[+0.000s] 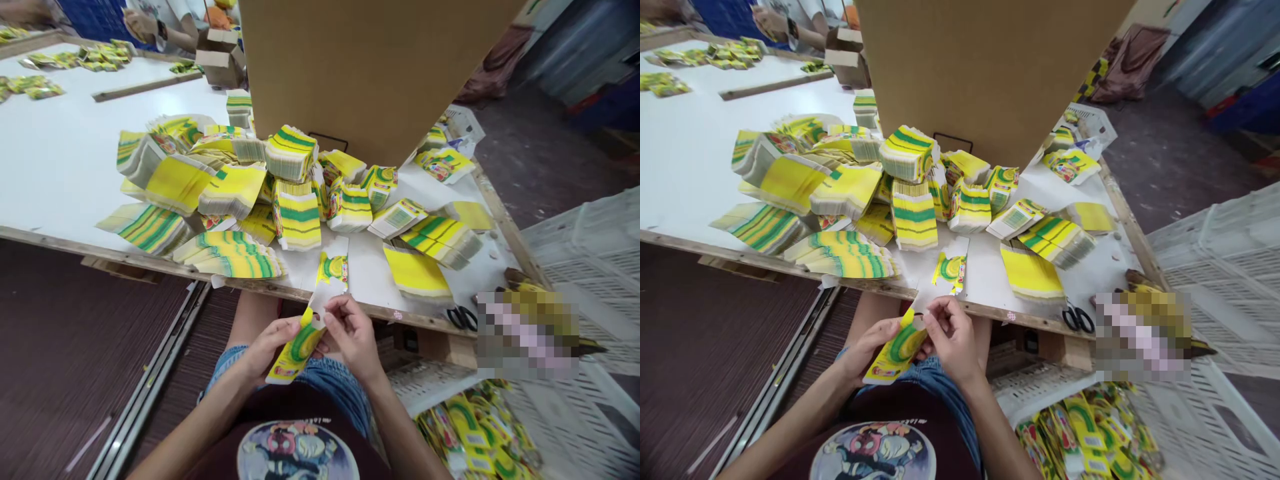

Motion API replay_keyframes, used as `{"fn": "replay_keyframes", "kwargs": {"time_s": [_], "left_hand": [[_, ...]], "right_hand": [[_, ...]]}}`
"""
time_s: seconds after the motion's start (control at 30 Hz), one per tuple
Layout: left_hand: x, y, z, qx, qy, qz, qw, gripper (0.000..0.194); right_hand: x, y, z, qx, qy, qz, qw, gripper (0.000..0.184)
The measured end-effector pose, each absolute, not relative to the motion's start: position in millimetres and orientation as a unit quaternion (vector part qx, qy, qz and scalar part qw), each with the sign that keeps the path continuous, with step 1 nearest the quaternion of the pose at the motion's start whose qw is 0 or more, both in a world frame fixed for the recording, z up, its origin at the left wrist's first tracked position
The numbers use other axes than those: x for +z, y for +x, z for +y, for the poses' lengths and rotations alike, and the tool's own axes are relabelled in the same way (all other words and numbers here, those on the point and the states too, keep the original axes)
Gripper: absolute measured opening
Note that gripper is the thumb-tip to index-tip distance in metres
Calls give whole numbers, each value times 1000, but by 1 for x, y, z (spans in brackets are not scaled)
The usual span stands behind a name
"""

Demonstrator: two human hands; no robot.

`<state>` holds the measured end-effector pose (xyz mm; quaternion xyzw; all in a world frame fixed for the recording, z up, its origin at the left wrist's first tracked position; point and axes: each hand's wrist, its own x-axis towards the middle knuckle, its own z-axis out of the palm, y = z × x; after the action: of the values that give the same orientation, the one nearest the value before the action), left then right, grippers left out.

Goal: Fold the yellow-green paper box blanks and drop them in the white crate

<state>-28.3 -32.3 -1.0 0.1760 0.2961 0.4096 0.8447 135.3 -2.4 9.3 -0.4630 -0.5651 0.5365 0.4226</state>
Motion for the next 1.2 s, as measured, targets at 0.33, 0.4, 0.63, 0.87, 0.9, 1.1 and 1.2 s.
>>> {"fn": "replay_keyframes", "kwargs": {"time_s": [0.33, 0.4, 0.63, 0.87, 0.9, 1.1, 1.2], "left_hand": [[-16, -14, -31, 509, 291, 479, 654, 33], [-17, -15, -33, 489, 343, 502, 626, 33], [-4, -28, -39, 469, 395, 447, 652, 49], [-11, -35, -50, 400, 373, 388, 742, 33], [-12, -35, -53, 397, 374, 390, 742, 33], [-7, -36, -69, 398, 410, 388, 723, 68], [-8, -38, -77, 401, 442, 406, 692, 44]], "right_hand": [[-9, 128, -17, 457, -540, -585, 397, 18], [-14, 131, -19, 445, -568, -569, 394, 20], [-14, 145, -17, 588, -449, -531, 413, 42], [-7, 156, -19, 564, -443, -618, 323, 28], [-8, 156, -21, 551, -447, -625, 327, 29], [-14, 145, -40, 577, -454, -535, 418, 39], [-12, 147, -47, 539, -443, -589, 408, 27]]}}
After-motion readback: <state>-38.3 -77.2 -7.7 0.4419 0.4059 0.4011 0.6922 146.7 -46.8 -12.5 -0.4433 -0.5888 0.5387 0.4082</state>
